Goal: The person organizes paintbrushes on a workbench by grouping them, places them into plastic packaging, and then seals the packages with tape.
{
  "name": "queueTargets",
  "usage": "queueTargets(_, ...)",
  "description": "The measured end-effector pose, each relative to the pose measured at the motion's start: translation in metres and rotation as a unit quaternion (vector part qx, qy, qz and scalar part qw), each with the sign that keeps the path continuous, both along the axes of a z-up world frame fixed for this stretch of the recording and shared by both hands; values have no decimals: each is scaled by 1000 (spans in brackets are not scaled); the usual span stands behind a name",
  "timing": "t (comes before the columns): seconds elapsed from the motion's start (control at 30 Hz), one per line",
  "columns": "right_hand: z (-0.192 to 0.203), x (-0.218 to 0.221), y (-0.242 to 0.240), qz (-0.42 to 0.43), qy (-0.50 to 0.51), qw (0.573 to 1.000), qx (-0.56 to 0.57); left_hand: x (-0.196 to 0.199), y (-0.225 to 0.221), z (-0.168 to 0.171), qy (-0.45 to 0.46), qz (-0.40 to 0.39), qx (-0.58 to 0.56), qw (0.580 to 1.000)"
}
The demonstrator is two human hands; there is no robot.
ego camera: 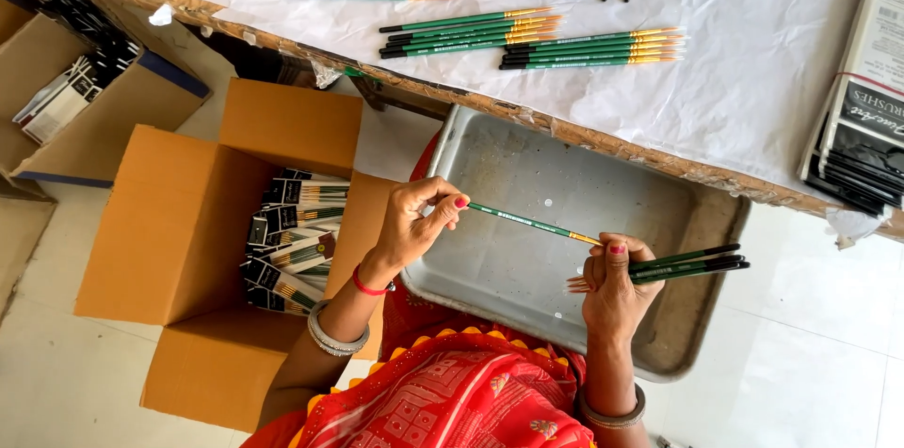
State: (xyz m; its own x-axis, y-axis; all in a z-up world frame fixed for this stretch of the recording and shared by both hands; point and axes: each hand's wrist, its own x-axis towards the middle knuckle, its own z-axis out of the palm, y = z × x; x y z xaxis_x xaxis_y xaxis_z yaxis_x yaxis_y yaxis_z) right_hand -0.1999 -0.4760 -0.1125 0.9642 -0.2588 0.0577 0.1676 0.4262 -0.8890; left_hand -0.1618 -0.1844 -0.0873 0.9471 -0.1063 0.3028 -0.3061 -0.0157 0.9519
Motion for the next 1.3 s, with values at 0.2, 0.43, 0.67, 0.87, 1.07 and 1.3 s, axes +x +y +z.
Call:
queueTargets(0.2, -3, 0, 2, 1, 9, 1000, 7, 0, 4, -4, -4, 5, -4, 1000)
queueTargets(0.43, -7, 1, 2, 2, 19, 1000, 14, -2, 4, -2, 5, 16, -3, 1000)
queueTargets(0.67, 17, 3, 15, -7, 4, 1000, 1, 20, 43, -6, -14, 122, -104, 987)
queueTargets(0.87, -20, -10, -3, 22, 12, 1000, 12, 75, 133, 32, -137, 369, 22, 919)
queueTargets(1.07, -37, -6, -21, 1, 21, 1000, 17, 124, 171, 61, -211, 410, 242, 854)
queueTargets(1.3, -64, -13, -46, -19, -36, 999, 15, 139, 171, 63, -211, 434, 375, 791)
